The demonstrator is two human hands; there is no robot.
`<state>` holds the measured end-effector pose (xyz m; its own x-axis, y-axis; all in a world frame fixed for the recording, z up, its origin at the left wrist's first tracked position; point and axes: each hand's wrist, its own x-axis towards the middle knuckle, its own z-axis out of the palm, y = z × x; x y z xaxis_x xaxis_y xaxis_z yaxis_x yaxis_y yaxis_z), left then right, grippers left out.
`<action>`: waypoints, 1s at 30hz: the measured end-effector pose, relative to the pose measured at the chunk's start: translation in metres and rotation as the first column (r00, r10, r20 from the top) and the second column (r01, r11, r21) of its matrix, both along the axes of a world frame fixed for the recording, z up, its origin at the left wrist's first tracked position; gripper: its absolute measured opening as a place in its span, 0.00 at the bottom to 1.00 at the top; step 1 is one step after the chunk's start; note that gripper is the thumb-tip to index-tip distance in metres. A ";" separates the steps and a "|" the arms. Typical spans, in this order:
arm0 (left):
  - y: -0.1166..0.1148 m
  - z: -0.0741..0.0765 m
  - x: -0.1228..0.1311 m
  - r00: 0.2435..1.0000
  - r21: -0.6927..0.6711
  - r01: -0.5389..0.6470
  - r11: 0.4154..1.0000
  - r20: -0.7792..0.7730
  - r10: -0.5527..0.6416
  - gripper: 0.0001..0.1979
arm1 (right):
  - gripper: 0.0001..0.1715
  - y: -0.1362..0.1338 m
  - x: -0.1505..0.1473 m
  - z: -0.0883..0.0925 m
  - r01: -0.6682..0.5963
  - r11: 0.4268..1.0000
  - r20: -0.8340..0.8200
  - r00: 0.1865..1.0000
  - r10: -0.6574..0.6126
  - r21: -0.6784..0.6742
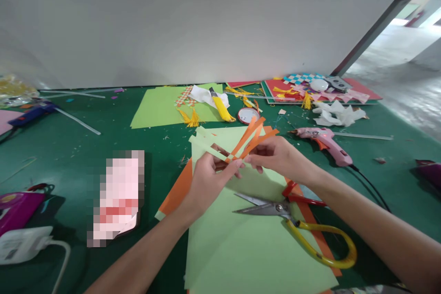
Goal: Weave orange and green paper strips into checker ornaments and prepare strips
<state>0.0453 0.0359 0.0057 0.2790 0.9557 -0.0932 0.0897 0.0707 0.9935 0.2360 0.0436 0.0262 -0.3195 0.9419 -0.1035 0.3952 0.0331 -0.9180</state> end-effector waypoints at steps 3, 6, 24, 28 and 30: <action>0.000 0.001 -0.001 0.996 0.042 0.065 0.997 0.062 -0.067 0.08 | 0.13 -0.001 -0.001 0.000 0.035 0.999 -0.103 0.994 -0.034 0.008; 0.002 0.002 -0.004 0.969 0.042 0.177 0.983 0.169 -0.181 0.08 | 0.09 0.002 0.003 0.001 -0.011 1.000 -0.239 0.971 0.014 0.014; 0.008 -0.003 -0.002 0.973 -0.164 0.080 0.983 0.227 -0.041 0.14 | 0.21 0.011 0.014 -0.004 -0.055 0.984 -0.180 0.983 0.024 -0.170; 0.010 -0.005 -0.001 0.990 -0.148 -0.021 0.989 0.138 0.041 0.13 | 0.28 0.012 0.017 -0.003 0.004 0.985 -0.150 0.988 -0.030 -0.170; 0.009 -0.004 0.000 0.991 -0.116 -0.014 0.993 0.127 0.029 0.12 | 0.23 0.012 0.016 -0.002 -0.033 0.991 -0.088 0.996 0.022 -0.130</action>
